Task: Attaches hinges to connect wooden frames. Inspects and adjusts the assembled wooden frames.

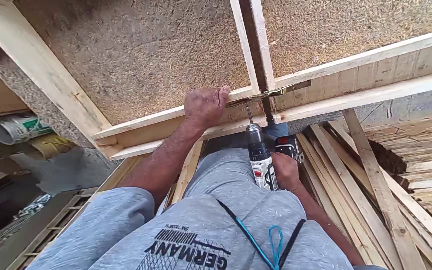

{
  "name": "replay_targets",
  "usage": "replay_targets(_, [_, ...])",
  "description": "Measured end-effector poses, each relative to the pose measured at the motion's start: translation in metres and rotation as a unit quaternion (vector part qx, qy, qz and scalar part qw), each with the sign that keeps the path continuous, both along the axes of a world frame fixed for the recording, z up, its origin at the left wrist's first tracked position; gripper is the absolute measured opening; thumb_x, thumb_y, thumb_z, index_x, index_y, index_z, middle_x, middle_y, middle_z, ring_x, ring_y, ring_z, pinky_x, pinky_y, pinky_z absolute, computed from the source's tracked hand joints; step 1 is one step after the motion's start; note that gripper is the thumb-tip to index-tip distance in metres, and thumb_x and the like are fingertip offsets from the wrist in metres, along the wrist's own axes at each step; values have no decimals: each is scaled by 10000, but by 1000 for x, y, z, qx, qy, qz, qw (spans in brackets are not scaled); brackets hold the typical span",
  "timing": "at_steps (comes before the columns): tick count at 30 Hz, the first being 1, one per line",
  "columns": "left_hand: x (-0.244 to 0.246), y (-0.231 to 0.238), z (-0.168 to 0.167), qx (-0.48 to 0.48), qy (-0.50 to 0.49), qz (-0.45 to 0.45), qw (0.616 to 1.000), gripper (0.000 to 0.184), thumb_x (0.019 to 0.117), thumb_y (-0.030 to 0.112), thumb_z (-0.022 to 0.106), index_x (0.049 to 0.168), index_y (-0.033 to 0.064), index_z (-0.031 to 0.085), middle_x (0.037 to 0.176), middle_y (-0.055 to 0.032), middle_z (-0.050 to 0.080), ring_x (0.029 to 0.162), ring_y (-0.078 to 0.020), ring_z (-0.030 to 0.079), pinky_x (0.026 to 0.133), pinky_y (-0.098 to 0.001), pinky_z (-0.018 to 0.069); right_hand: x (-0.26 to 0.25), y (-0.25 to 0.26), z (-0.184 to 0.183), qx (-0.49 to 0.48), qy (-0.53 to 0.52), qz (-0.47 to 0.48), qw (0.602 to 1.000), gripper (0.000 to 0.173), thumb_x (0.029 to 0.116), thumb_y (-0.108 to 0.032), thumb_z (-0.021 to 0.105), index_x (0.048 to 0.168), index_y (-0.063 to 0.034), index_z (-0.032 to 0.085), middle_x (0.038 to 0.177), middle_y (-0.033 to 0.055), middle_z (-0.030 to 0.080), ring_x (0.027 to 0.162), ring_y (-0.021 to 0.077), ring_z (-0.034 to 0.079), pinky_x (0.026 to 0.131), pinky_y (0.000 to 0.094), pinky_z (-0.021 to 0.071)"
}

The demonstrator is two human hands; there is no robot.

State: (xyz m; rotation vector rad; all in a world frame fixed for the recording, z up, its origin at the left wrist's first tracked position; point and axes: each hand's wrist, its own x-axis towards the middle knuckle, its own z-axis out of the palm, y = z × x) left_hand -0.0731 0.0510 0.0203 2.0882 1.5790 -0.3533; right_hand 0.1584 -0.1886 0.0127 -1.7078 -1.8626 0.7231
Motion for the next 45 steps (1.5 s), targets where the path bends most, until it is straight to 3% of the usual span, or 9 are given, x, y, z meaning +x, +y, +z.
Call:
replay_targets(17, [-6,-1,-8,48,-41,-34,997,679,1087,436,195,792,51,671,731,-164,687,710,-373,708,559,-555,503,-5,22,-4,6,-10,3,1000,288,1034,-212,485,928,-36,687,793,125,730,733,249,735,664,374,601])
replay_targets(23, [-3,2,-4,9,-20,-24,999,693,1078,459,182,839,51,688,797,-171,708,791,-389,719,611,-578,509,-2,22,-2,-13,-7,-4,1000,314,1044,-166,468,1121,-11,731,818,135,744,735,255,738,673,386,603])
replay_targets(25, [-2,7,2,-38,-5,-16,999,687,1078,467,178,916,55,703,885,-183,725,887,-403,722,691,-615,521,4,24,2,-20,12,-13,1000,336,1046,-201,483,1192,-14,721,858,144,752,759,267,746,682,411,610])
replay_targets(27, [-3,10,7,-79,3,-17,997,706,1073,514,150,1039,89,712,981,-180,736,993,-403,710,788,-641,516,10,24,16,-35,41,-21,998,334,1035,-221,532,1224,-8,708,990,154,775,882,272,768,778,441,627])
replay_targets(30, [-3,12,8,-80,3,-68,994,845,986,746,117,1242,178,687,1120,-157,739,1074,-391,700,864,-647,524,25,16,45,-32,69,-36,996,340,984,-247,601,1203,-12,714,1057,134,776,943,234,766,825,447,630])
replay_targets(33, [1,7,12,-69,-13,-87,994,814,961,792,296,1411,190,609,1229,-184,711,1120,-423,685,905,-668,519,48,-13,76,-29,77,-63,995,343,1017,-254,573,1179,16,710,1033,148,775,930,218,766,836,435,625])
replay_targets(36, [17,2,16,-45,-43,-80,995,720,1020,684,360,1390,125,622,1200,-211,716,1112,-430,689,922,-653,518,64,-42,107,-58,71,-122,988,464,936,-352,641,1175,43,690,992,147,765,909,170,750,838,402,615])
replay_targets(39, [37,2,21,-41,-71,-61,995,606,1058,551,426,1255,27,658,1114,-231,724,1078,-424,698,938,-625,520,75,-59,120,-91,65,-194,975,586,815,-385,791,1185,55,684,1002,140,764,939,154,744,872,398,615])
replay_targets(45, [26,-10,-8,137,-154,-116,972,438,1038,375,532,1088,-28,698,912,-221,739,832,-395,746,744,-558,596,109,-42,119,-43,109,-223,968,560,832,-411,814,1177,12,690,1010,51,771,960,29,723,893,270,613])
